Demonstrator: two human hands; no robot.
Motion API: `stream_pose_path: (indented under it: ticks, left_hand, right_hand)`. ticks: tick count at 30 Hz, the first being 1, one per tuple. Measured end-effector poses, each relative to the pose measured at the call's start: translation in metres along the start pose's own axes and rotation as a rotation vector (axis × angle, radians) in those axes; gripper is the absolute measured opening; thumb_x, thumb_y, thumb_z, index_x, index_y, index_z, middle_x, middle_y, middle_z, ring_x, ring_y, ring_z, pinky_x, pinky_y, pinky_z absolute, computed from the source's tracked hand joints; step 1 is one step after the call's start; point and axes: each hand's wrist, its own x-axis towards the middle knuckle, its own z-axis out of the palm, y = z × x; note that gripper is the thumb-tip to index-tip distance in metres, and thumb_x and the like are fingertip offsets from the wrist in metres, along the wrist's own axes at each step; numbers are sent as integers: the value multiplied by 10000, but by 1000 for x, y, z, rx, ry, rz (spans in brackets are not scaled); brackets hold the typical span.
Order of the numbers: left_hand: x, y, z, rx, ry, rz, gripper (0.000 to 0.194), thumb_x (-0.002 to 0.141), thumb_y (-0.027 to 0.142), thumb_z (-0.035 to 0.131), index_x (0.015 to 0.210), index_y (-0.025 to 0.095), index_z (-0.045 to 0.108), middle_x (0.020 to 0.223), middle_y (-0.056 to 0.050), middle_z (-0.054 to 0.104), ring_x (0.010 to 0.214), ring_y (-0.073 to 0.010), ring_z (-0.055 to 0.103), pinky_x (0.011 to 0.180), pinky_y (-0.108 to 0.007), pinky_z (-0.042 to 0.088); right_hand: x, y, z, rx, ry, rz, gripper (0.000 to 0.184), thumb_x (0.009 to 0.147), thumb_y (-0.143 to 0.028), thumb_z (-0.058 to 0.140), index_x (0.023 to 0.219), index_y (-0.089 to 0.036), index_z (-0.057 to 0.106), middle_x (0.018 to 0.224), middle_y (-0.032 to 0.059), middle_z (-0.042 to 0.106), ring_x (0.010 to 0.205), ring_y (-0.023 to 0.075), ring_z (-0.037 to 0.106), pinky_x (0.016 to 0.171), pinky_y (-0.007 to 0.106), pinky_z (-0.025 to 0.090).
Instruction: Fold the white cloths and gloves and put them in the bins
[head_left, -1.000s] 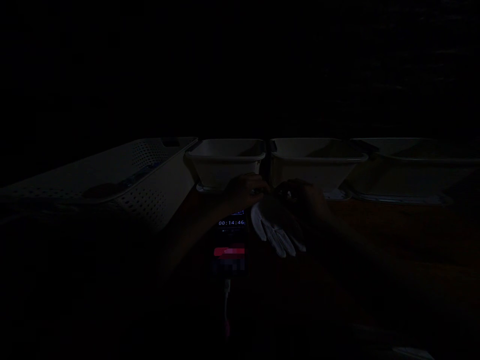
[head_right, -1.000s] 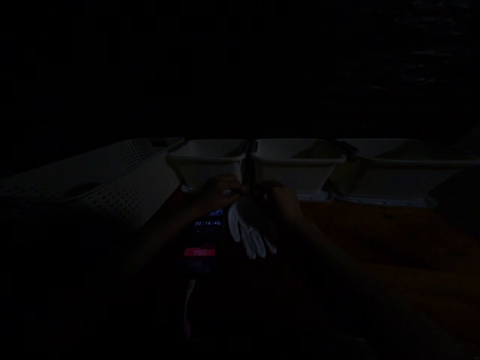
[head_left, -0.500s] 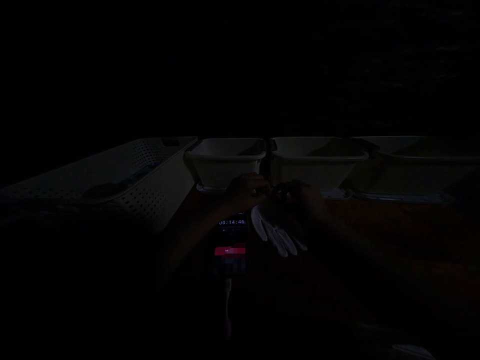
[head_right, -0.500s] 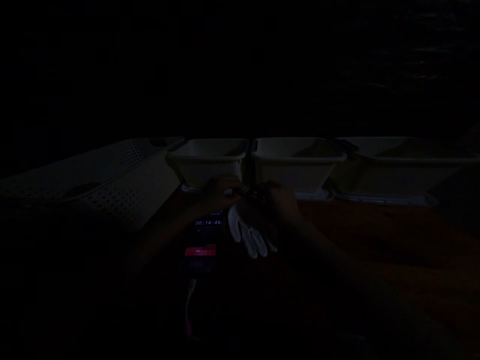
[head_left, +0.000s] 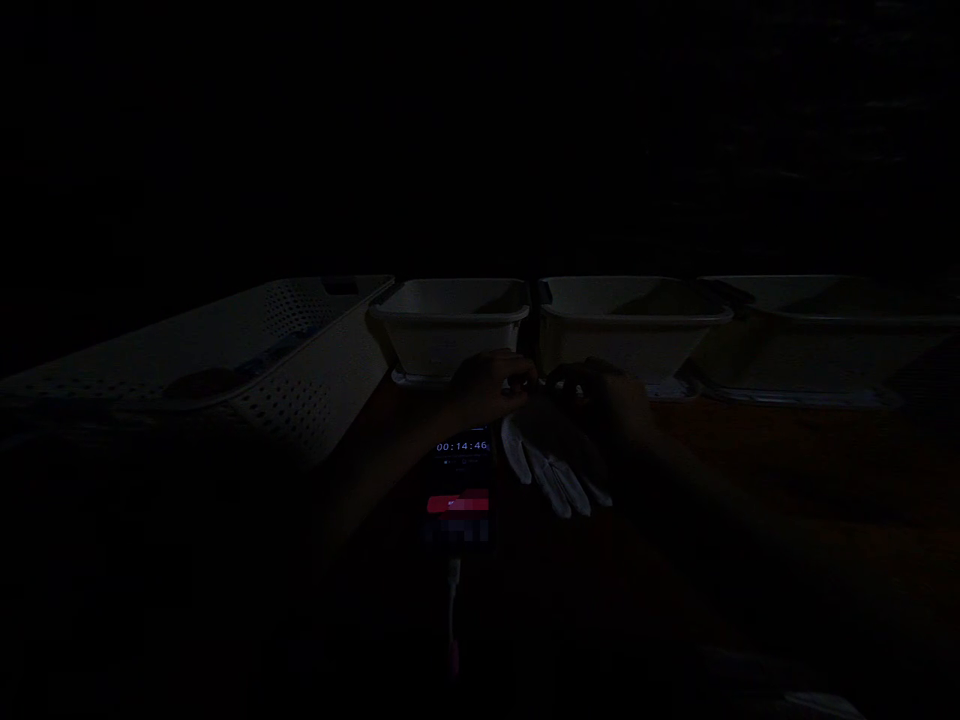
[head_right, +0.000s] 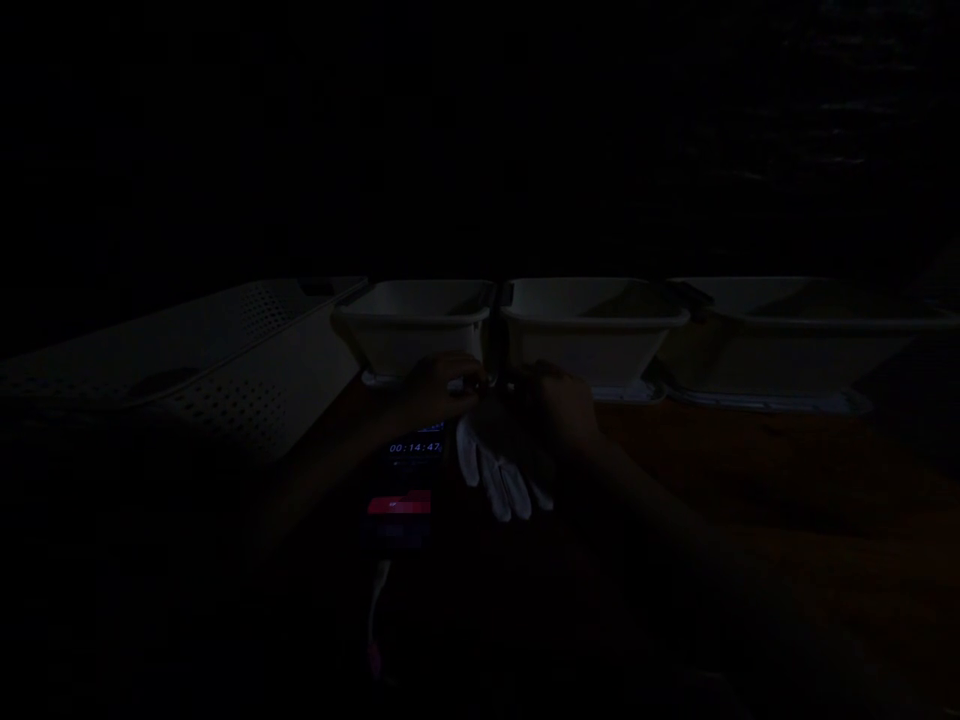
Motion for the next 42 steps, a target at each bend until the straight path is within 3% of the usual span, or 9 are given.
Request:
stream_pose_path:
  ticks: [9, 16, 24, 29, 35, 42]
  left_hand:
    - [0, 0, 0, 14, -4, 10, 91, 690, 113, 559, 759, 162, 592, 722, 7, 576, 701, -116, 530, 649, -223, 391]
    - [-1, -2, 2, 26, -12, 20, 86, 687, 122, 562, 760, 162, 583, 717, 4, 574, 696, -123, 528, 638, -229, 386]
    - [0, -2, 1, 22, -4, 14, 84, 695, 131, 563, 770, 159, 589, 707, 8, 575, 680, -113, 528, 630, -222, 383]
    - [-1, -1, 2, 16, -5, 8, 103, 694, 114, 552, 771, 163, 597, 712, 7, 570, 693, -115, 529, 633, -223, 385]
    - [-1, -2, 3, -2, -13, -2, 127, 683, 97, 548, 774, 171, 596, 724, 11, 577, 695, -114, 534, 632, -222, 385]
    - [-1, -3, 2, 53, -26, 10, 99, 669, 101, 538, 739, 158, 578, 712, -2, 573, 692, -125, 532, 636, -231, 384]
  right_hand:
    - [0, 4, 6, 18, -10, -52, 164, 725, -208, 567, 873, -216, 638, 908, 29, 615, 762, 144, 560, 606, 227, 362]
    - [3, 5, 11, 86, -11, -223, 199, 725, -158, 564, 916, -179, 613, 975, 76, 587, 906, 192, 511, 711, 258, 388]
    - [3, 7, 13, 69, -40, -131, 222, 734, -202, 570, 949, -179, 621, 864, 77, 565, 732, 153, 511, 624, 231, 367]
    - [2, 7, 11, 28, -25, -81, 150, 729, -228, 579, 854, -187, 652, 804, 62, 570, 671, 140, 509, 575, 224, 344]
    - [4, 7, 12, 137, -38, -122, 179, 698, -167, 589, 869, -183, 641, 896, 68, 599, 783, 162, 542, 658, 242, 390]
    - [3, 3, 12, 333, -55, -173, 162, 707, -101, 523, 818, -159, 624, 870, 58, 626, 777, 139, 580, 667, 223, 399]
